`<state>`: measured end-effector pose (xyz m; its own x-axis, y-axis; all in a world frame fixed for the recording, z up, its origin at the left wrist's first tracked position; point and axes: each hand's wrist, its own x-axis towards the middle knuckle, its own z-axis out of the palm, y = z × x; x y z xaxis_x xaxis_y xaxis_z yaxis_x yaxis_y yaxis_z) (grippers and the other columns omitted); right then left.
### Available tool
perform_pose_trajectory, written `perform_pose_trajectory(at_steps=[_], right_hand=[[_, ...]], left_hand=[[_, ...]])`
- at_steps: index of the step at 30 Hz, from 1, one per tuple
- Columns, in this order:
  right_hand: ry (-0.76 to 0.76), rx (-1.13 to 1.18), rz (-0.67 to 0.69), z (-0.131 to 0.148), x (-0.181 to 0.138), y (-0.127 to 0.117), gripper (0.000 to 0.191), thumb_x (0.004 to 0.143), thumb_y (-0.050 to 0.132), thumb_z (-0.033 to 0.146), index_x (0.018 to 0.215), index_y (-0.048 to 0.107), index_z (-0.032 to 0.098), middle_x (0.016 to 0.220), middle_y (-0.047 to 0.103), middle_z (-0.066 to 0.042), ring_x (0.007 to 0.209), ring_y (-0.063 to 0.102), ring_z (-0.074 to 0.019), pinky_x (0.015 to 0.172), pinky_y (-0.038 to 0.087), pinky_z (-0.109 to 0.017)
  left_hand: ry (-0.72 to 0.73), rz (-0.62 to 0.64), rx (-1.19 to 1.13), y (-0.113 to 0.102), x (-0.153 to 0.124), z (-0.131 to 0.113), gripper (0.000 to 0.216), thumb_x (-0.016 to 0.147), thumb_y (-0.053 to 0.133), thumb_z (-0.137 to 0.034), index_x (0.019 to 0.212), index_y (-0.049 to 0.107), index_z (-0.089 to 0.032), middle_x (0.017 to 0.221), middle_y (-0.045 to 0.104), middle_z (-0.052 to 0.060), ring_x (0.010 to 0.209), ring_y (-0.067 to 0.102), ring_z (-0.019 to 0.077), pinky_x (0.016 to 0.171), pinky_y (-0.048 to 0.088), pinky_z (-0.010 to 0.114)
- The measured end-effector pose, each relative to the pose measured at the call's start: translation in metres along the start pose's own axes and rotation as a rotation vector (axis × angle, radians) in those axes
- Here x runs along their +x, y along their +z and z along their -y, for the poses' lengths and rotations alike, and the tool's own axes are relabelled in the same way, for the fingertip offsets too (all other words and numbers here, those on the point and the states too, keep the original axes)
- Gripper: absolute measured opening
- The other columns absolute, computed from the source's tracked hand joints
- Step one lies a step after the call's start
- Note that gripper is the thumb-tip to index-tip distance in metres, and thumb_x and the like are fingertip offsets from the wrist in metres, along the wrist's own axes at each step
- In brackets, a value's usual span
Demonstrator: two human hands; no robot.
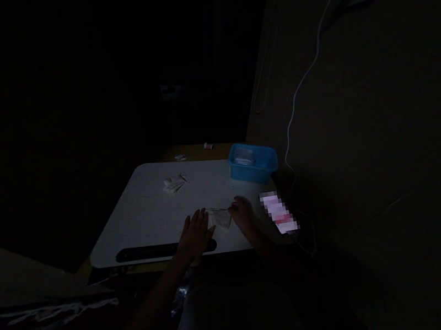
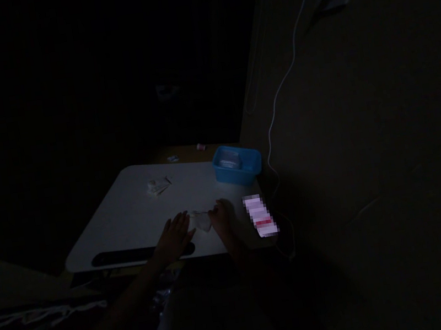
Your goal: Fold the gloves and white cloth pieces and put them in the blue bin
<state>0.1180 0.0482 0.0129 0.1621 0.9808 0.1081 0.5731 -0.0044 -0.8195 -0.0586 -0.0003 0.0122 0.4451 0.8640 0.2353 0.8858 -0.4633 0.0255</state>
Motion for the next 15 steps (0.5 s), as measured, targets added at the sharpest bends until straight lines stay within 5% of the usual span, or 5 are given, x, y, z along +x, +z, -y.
perform_pose_trajectory(at_steps=[4, 10, 15], right_hand=[[0.098, 0.134, 0.089, 0.004, -0.004, -0.013, 0.044, 0.068, 0.048, 0.021, 0.110, 0.053, 0.011, 0.083, 0.066, -0.007, 0.062, 0.060, -0.0149, 0.052, 0.047, -0.023], [0.091, 0.151, 0.223, 0.007, -0.007, -0.020, 0.011, 0.062, 0.057, 0.023, 0.066, 0.063, 0.015, 0.045, 0.054, 0.003, 0.040, 0.051, -0.0100, 0.039, 0.039, -0.018], [0.053, 0.172, 0.174, 0.006, -0.001, -0.017, 0.029, 0.058, 0.054, 0.015, 0.085, 0.062, 0.016, 0.061, 0.062, 0.002, 0.047, 0.055, -0.0107, 0.042, 0.043, -0.019]], left_hand=[[-0.019, 0.012, 0.007, 0.000, 0.001, 0.000, 0.051, 0.088, 0.024, -0.038, 0.129, 0.037, -0.011, 0.138, 0.032, 0.014, 0.128, 0.026, 0.0263, 0.101, 0.024, 0.047], [-0.010, -0.005, -0.004, 0.003, 0.001, 0.000, 0.052, 0.088, 0.022, -0.040, 0.130, 0.037, -0.012, 0.139, 0.031, 0.013, 0.128, 0.026, 0.0259, 0.101, 0.024, 0.047], [-0.018, -0.016, -0.017, 0.003, 0.000, 0.000, 0.052, 0.088, 0.023, -0.041, 0.130, 0.036, -0.013, 0.139, 0.031, 0.013, 0.129, 0.025, 0.0257, 0.101, 0.023, 0.047]])
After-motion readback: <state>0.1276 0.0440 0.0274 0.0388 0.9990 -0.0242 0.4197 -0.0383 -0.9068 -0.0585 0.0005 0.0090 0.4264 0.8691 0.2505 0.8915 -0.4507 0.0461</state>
